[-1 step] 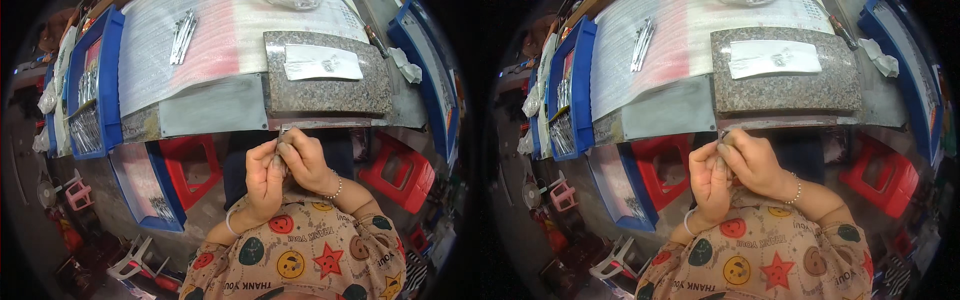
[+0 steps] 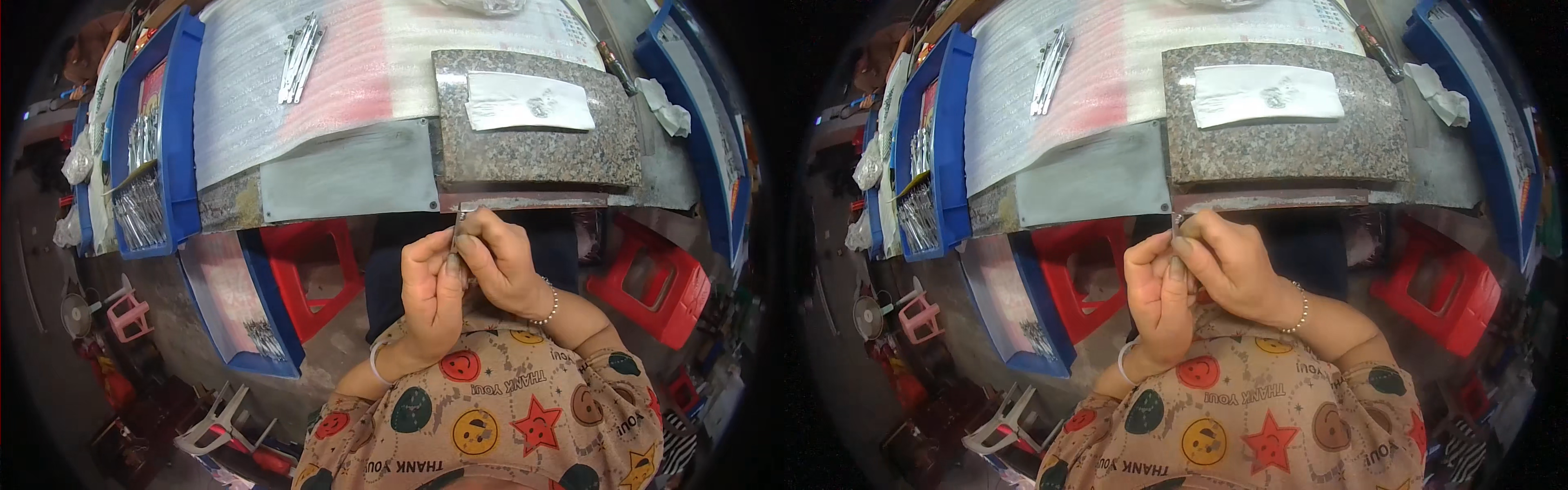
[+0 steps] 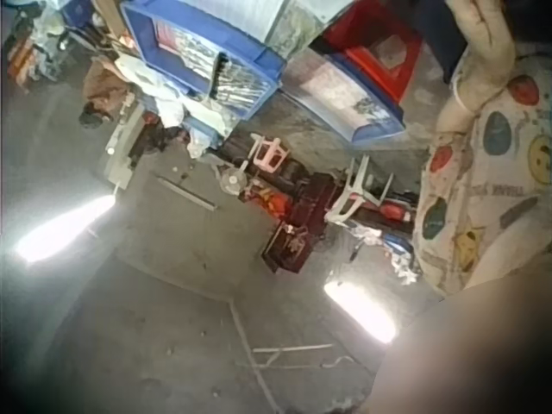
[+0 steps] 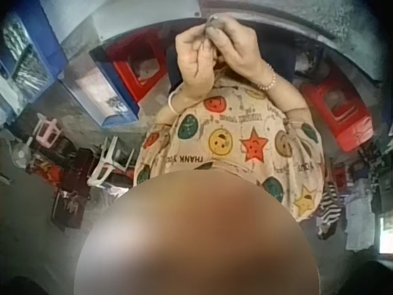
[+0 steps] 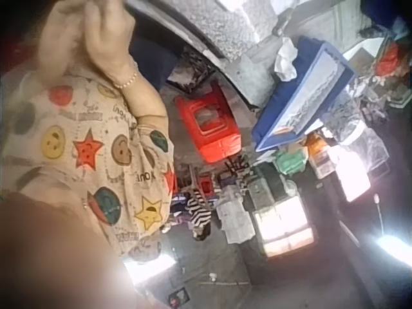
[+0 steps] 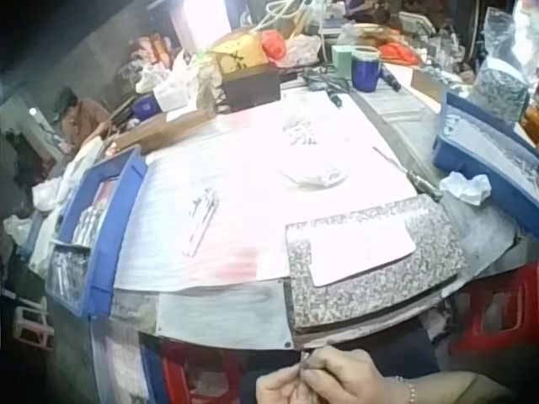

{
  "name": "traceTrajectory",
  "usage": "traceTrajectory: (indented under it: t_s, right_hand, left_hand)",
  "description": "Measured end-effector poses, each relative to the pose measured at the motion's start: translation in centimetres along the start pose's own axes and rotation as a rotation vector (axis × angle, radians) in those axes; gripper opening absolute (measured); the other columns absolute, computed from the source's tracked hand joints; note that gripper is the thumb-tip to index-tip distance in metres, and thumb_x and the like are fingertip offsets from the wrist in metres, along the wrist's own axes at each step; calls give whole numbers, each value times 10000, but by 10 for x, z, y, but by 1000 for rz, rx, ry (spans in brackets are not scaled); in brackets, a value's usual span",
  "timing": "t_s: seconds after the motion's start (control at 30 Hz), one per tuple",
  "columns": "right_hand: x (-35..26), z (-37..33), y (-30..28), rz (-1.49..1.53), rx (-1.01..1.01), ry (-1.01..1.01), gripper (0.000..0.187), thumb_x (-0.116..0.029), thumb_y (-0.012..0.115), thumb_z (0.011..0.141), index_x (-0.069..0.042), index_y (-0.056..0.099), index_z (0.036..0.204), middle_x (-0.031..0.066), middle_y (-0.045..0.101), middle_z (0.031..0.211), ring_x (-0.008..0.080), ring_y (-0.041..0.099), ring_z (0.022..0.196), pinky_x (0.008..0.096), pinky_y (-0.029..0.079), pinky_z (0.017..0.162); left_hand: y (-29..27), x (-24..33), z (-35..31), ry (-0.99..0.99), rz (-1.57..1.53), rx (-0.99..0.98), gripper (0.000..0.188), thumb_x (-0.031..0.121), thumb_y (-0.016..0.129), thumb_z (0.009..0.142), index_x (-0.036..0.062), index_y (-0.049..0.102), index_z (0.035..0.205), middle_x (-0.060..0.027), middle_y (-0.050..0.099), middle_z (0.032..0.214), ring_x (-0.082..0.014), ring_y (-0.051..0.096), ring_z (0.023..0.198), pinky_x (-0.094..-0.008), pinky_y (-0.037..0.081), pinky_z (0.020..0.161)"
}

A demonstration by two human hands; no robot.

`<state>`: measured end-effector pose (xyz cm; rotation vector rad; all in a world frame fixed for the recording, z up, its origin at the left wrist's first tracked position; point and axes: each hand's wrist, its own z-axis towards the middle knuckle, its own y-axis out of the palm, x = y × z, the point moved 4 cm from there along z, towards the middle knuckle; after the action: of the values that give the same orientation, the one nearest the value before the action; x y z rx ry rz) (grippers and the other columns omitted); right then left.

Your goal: Polishing and inspecting the tips of metal tweezers on a stone block at a workbench.

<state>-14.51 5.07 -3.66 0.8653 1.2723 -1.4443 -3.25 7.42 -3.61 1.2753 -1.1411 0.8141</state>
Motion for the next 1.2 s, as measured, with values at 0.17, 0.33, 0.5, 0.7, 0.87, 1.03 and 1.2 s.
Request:
traceTrajectory:
  t_s: [0.17,0.33,0.5,0.7,0.87,1.03,1.2]
  right_hand:
    - [-6,1,0,-219,131,-261,137,-85,639,837,-7,543,894,113,532,702,270,552,524,347,436,448]
    - [-10,-2,4,-298,137,-231,115,-90,618,849,-8,539,863,101,514,694,270,543,501,352,436,440]
    - [11,-6,-3,454,-25,307,288,-226,461,996,-4,538,831,29,540,622,55,495,524,211,411,463]
    - [10,-10,0,637,-44,467,352,-272,398,1016,14,563,896,30,546,707,55,490,539,183,406,500]
    - [13,-8,3,661,-10,451,397,-311,373,1019,21,555,896,52,535,719,75,496,527,193,411,492]
    - [13,-8,7,740,29,503,427,-358,363,1016,11,544,898,51,521,701,88,498,508,198,397,467]
    - [15,-9,13,736,-29,538,429,-372,363,1014,4,543,913,43,499,659,87,483,492,194,383,459]
  left_hand:
    - [2,-3,0,59,38,84,272,47,399,987,18,344,1252,-26,541,892,-17,410,675,-154,328,564]
    - [-3,-6,-2,15,83,66,248,55,414,988,12,373,1228,-22,554,903,-20,462,692,-147,377,608]
    - [-4,-3,-3,90,343,-61,291,-40,473,931,-42,407,1214,-122,632,893,-141,628,787,-248,498,696]
    - [-8,17,1,379,794,-121,545,-99,538,848,-67,303,1339,-96,622,751,-162,613,615,-269,499,574]
    - [-14,28,-4,391,819,-108,612,-94,580,829,-70,262,1351,-101,630,760,-155,612,605,-244,477,544]
    - [-21,30,-7,435,825,-103,637,-96,597,816,-69,256,1353,-113,635,765,-154,615,610,-235,468,545]
    - [-26,28,-9,391,814,-82,646,-101,604,809,-63,258,1354,-112,636,758,-149,619,615,-238,464,538]
